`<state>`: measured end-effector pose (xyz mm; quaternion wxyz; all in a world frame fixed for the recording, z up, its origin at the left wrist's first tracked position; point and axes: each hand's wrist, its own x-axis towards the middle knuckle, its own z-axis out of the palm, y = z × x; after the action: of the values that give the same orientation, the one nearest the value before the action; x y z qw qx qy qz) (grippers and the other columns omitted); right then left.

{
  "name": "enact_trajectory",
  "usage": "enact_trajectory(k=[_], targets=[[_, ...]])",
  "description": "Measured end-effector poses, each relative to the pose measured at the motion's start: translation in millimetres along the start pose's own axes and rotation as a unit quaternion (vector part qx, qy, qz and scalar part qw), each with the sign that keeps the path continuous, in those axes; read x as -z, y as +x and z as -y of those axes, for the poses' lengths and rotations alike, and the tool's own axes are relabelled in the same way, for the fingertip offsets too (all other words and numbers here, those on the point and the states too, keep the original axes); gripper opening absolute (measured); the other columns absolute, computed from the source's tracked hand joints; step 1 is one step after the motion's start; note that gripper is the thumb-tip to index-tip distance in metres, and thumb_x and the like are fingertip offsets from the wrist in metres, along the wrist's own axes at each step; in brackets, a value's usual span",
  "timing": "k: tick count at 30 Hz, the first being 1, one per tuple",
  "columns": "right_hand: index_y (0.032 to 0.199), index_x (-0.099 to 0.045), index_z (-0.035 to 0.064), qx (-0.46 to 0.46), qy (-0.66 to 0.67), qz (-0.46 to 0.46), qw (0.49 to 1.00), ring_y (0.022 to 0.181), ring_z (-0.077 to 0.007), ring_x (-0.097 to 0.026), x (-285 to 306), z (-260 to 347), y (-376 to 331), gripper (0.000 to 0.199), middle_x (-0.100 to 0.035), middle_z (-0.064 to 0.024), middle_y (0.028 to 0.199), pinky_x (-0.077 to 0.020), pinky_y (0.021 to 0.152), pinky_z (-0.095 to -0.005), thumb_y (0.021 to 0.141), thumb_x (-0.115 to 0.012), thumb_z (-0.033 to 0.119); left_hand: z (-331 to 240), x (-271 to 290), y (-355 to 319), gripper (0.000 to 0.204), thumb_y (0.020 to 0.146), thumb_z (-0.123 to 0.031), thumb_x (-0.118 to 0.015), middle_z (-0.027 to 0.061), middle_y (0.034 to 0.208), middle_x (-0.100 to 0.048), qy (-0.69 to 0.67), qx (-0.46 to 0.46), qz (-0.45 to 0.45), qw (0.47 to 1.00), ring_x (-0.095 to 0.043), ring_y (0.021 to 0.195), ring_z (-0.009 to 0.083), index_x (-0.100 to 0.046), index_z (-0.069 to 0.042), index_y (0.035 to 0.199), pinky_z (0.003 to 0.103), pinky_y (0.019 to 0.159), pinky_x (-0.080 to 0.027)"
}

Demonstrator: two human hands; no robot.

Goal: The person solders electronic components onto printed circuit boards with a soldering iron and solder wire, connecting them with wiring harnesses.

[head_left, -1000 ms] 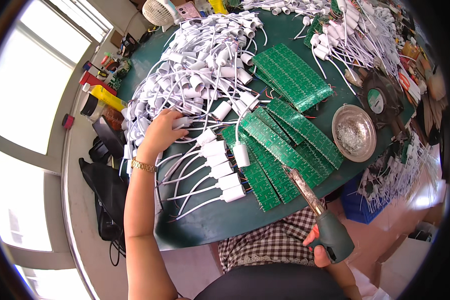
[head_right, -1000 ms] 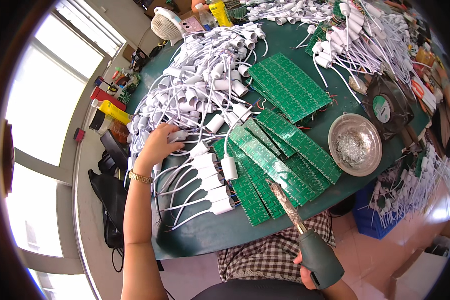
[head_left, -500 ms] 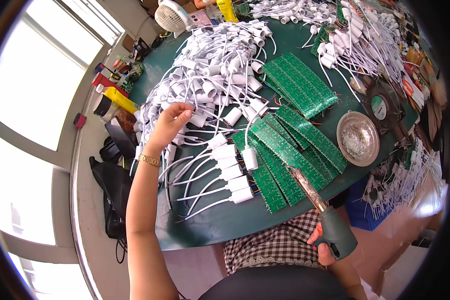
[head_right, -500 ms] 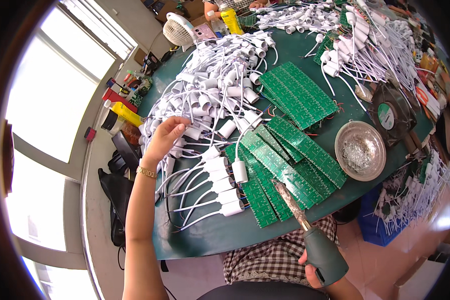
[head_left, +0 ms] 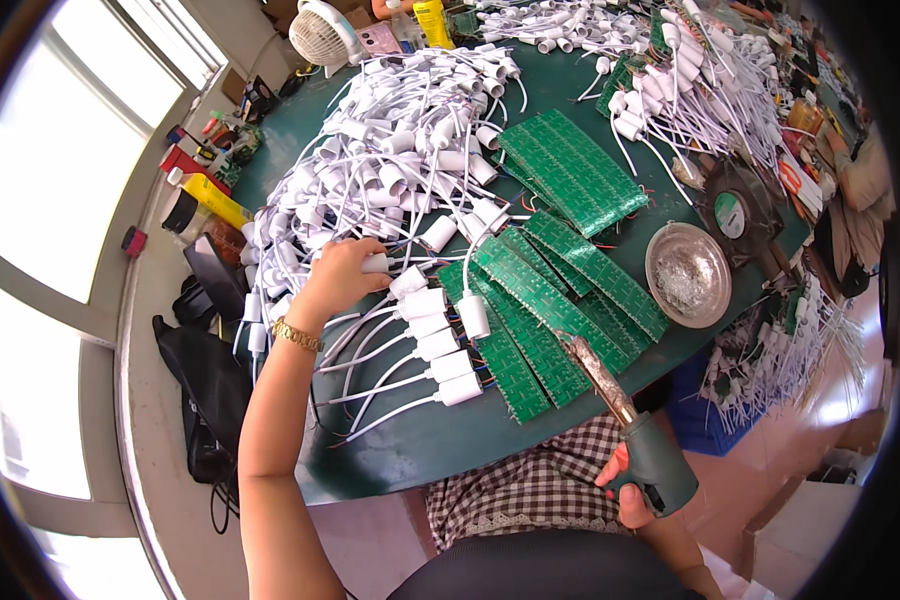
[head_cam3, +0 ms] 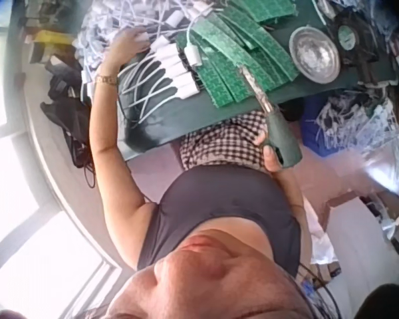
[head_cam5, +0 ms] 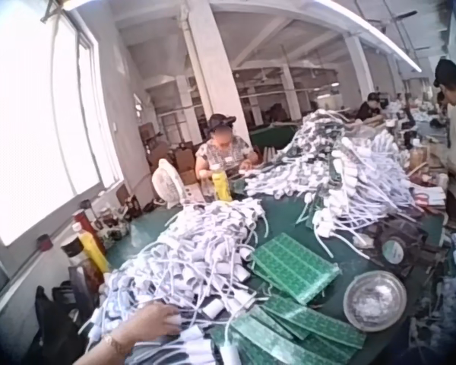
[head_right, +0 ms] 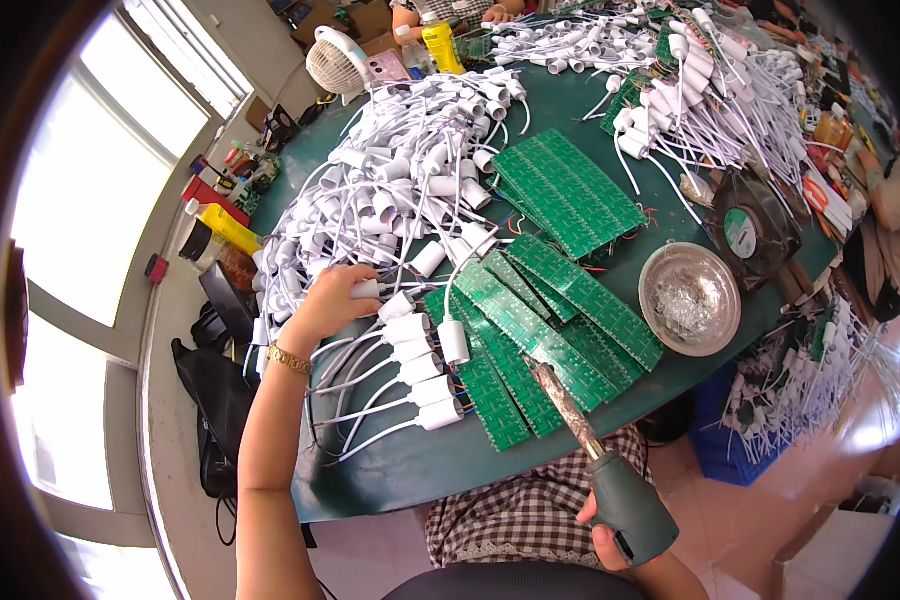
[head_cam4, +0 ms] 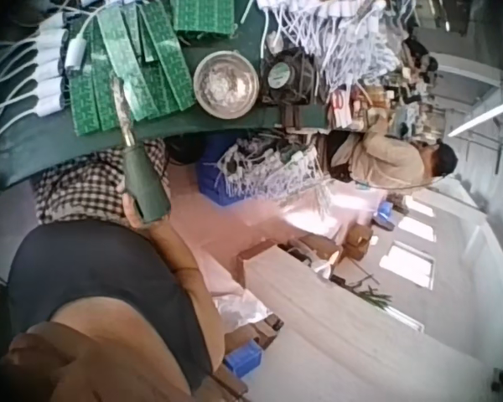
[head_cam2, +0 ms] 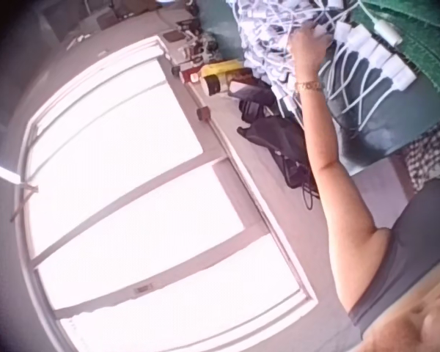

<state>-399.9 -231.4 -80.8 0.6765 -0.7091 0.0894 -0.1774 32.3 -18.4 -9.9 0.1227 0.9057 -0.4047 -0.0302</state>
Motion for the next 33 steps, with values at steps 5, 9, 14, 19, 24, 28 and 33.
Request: enact_trajectory(k=[5,9,14,19,24,28,33], targets=[[0.119,-0.048,-0.0024,0.019,-0.026,-0.026,0.999,0.068,-0.0172,-0.059,0.2,-9.5,-9.5,0.051,-0.059,-0.0115,0.083,-0.0493,0.057,-0.0284,0.088,-0.064,0.035,11.2,13.4,-1.8,0.037,0.080,-0.007,-0.080,0.0040,0.102,-0.071,-0.453,0.108,-0.003,0.885,-0.065,0.096,0.0121,-0.067,0.002,0.114,0.029,0.086,-0.052],[0.115,-0.049,-0.0036,0.068,0.021,-0.031,0.997,0.066,-0.0166,-0.059,-2.5,-26.5,-3.5,0.049,-0.058,-0.0121,0.083,-0.0492,0.057,-0.0282,0.088,-0.063,0.035,13.5,-6.0,8.1,0.034,0.083,-0.016,-0.079,0.0039,0.103,-0.071,-0.559,0.046,-0.056,0.826,-0.063,0.098,0.0128,-0.068,-0.001,0.112,0.028,0.091,-0.047],[0.110,-0.050,-0.0047,0.076,0.058,-0.083,0.992,0.066,-0.0150,-0.058,-7.8,-50.8,-11.1,0.045,-0.058,-0.0122,0.083,-0.0488,0.057,-0.0274,0.089,-0.062,0.033,-10.7,-20.3,22.5,0.025,0.097,-0.014,-0.062,0.0097,0.115,-0.062,-0.675,-0.101,-0.301,0.666,-0.064,0.099,0.0218,-0.051,-0.008,0.119,0.037,0.091,-0.049],[0.110,-0.050,-0.0050,0.081,-0.036,-0.036,0.995,0.067,-0.0148,-0.059,-1.0,-21.7,-4.8,0.043,-0.058,-0.0119,0.082,-0.0489,0.057,-0.0261,0.089,-0.060,0.031,-32.5,51.5,-0.5,0.041,0.096,-0.007,-0.063,0.0059,0.106,-0.056,-0.403,-0.106,-0.527,0.741,-0.056,0.076,0.0088,-0.046,-0.008,0.134,0.020,0.061,-0.045],[0.088,-0.059,0.0098,-0.013,0.054,-0.113,0.992,0.057,-0.0185,-0.054,-16.3,-27.7,-6.6,0.025,-0.057,0.0000,0.084,-0.0463,0.057,-0.0287,0.071,-0.075,0.016,-85.8,87.1,-59.5,0.039,0.090,0.005,-0.059,0.0064,0.102,-0.055,-0.259,-0.090,-0.449,0.850,-0.052,0.070,0.0078,-0.050,-0.005,0.127,0.020,0.060,-0.044],[0.104,-0.057,-0.0002,0.092,-0.005,-0.058,0.994,0.058,-0.0174,-0.056,-12.5,-37.1,0.3,0.035,-0.059,-0.0082,0.082,-0.0487,0.054,-0.0285,0.083,-0.068,0.026,-145.4,82.0,-107.8,0.021,0.082,0.007,-0.061,0.0131,0.082,-0.059,-0.106,-0.091,-0.047,0.989,-0.060,0.067,0.0270,-0.060,0.000,0.102,0.034,0.063,-0.050],[0.117,-0.053,-0.0061,0.136,-0.002,0.006,0.991,0.062,-0.0183,-0.058,-4.6,-13.3,16.9,0.048,-0.060,-0.0133,0.081,-0.0494,0.057,-0.0301,0.090,-0.064,0.032,-157.3,1.6,-123.6,0.028,0.078,0.006,-0.061,0.0169,0.088,-0.060,-0.232,-0.122,0.059,0.963,-0.058,0.068,0.0311,-0.056,0.002,0.105,0.038,0.063,-0.047]])
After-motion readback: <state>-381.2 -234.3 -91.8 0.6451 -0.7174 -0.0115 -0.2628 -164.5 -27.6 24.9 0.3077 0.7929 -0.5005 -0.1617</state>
